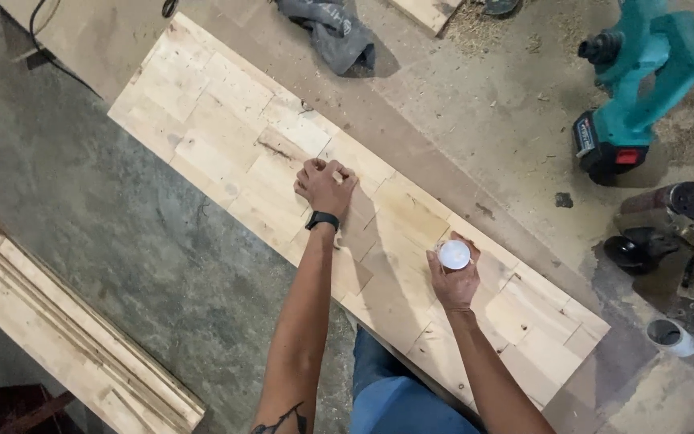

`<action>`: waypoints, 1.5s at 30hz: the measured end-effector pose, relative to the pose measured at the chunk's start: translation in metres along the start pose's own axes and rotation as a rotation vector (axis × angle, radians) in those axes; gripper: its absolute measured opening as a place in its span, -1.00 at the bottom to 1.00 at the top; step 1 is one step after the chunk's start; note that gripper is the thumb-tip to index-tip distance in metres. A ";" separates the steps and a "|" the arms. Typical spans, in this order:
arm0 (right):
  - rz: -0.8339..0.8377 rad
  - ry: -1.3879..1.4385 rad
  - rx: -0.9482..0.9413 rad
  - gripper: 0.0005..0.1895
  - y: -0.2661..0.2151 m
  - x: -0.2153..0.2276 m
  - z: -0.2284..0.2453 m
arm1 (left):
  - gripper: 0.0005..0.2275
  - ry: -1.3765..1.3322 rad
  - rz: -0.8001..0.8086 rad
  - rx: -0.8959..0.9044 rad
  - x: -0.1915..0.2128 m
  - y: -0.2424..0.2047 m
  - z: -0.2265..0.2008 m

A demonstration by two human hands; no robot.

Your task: The person aligns small wooden pieces on a larger wooden board. They then use a white bottle to apply glue into the gaps between the pieces and spread it with their fingers.

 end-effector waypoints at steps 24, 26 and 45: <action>0.002 -0.064 0.013 -0.34 0.002 0.002 0.005 | -0.89 0.099 0.266 0.121 0.010 0.019 0.000; -0.007 -0.070 0.018 -0.34 0.004 0.004 0.009 | -0.88 0.087 0.268 0.106 0.010 0.021 -0.001; -0.034 -0.040 0.019 -0.35 0.004 0.003 0.007 | -0.76 0.207 0.320 0.180 0.004 0.026 -0.012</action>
Point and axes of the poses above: each hand's wrist, its own y-axis towards the middle knuckle, its own x-axis out of the back of the hand, z = x × y, the point moved 4 cm from there along y, towards the middle knuckle, and after that the axes turned 9 degrees about -y, right-handed, at the moved point
